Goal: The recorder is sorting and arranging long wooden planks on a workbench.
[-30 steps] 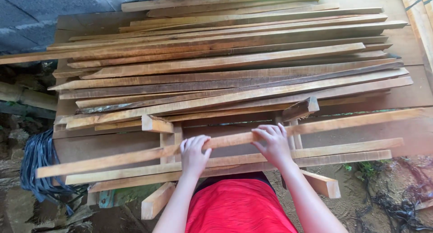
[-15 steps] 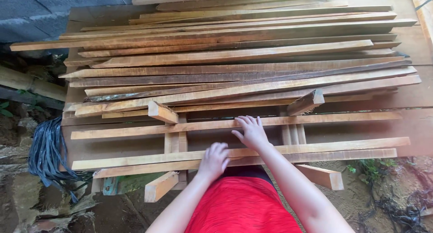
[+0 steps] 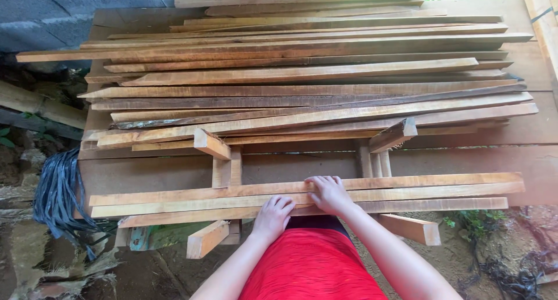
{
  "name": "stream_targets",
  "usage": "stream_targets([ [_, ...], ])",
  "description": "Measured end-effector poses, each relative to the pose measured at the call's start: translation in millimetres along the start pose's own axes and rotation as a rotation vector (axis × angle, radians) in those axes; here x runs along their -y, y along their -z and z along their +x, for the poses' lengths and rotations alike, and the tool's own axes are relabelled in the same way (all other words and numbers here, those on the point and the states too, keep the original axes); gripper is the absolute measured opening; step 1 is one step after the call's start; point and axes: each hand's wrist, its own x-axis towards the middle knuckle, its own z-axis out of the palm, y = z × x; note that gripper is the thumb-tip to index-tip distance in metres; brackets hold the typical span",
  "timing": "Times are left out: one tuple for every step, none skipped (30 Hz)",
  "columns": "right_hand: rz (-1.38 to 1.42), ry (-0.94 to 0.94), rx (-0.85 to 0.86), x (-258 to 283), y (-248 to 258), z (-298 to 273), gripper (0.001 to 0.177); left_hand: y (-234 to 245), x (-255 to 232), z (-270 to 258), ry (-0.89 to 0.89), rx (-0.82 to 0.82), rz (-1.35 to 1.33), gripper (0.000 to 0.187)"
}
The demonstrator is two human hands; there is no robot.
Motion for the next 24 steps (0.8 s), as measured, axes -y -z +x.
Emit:
stream_targets([
  [-0.001,0.0,0.003,-1,1,0,0.042,3,-2,2,0.002,0.0,-0.003,0.043],
  [0.005,-0.041,0.03,-1,1,-1,0.041,7,-4,4,-0.001,0.03,-0.009,0.043],
  [0.016,-0.08,0.056,2,0,1,0.041,13,-3,3,-0.001,0.062,-0.01,0.043],
  [0.02,-0.076,0.059,5,1,8,0.041,14,-2,3,0.004,0.064,-0.008,0.043],
  [-0.026,-0.142,0.119,6,3,11,0.043,14,-2,2,0.02,0.087,-0.03,0.04],
  [-0.072,-0.208,0.18,8,4,15,0.048,13,-3,3,0.036,0.111,-0.052,0.037],
  [-0.074,-0.211,0.175,5,1,15,0.048,13,-2,5,0.03,0.111,-0.052,0.037],
  [-0.125,-0.176,0.157,2,-3,16,0.052,12,-1,7,0.012,0.103,-0.044,0.038],
  [-0.176,-0.137,0.143,0,-8,16,0.056,11,0,6,0.001,0.096,-0.037,0.039],
  [-0.177,-0.137,0.144,0,-8,17,0.056,11,0,7,0.001,0.096,-0.038,0.039],
  [-0.173,-0.144,0.143,1,-7,17,0.059,11,0,6,0.005,0.095,-0.034,0.039],
  [-0.169,-0.152,0.142,1,-8,17,0.062,11,0,5,0.01,0.093,-0.029,0.039],
  [-0.167,-0.153,0.147,3,-7,17,0.062,9,0,4,0.013,0.097,-0.032,0.039],
  [-0.174,-0.168,0.173,4,-6,16,0.062,7,1,3,0.022,0.084,-0.04,0.039],
  [-0.183,-0.182,0.193,5,-3,19,0.063,6,3,5,0.027,0.067,-0.045,0.038],
  [-0.183,-0.181,0.193,4,-4,22,0.063,8,3,7,0.028,0.066,-0.044,0.038],
  [-0.18,-0.19,0.207,2,-6,22,0.064,10,2,6,0.031,0.091,-0.042,0.039],
  [-0.176,-0.199,0.221,1,-8,21,0.066,12,0,6,0.033,0.115,-0.041,0.039],
  [-0.176,-0.198,0.22,-1,-9,23,0.066,16,0,8,0.033,0.115,-0.039,0.039],
  [-0.166,-0.205,0.227,-2,-10,24,0.067,20,0,11,0.037,0.151,-0.047,0.04],
  [-0.156,-0.215,0.234,-4,-12,25,0.069,24,0,13,0.038,0.189,-0.055,0.041],
  [-0.155,-0.216,0.233,-4,-10,27,0.069,26,-1,14,0.037,0.19,-0.055,0.041],
  [-0.146,-0.226,0.264,-4,-9,29,0.071,28,-2,16,0.048,0.235,-0.057,0.042],
  [-0.136,-0.237,0.295,-5,-7,31,0.073,30,-2,18,0.06,0.28,-0.059,0.044],
])
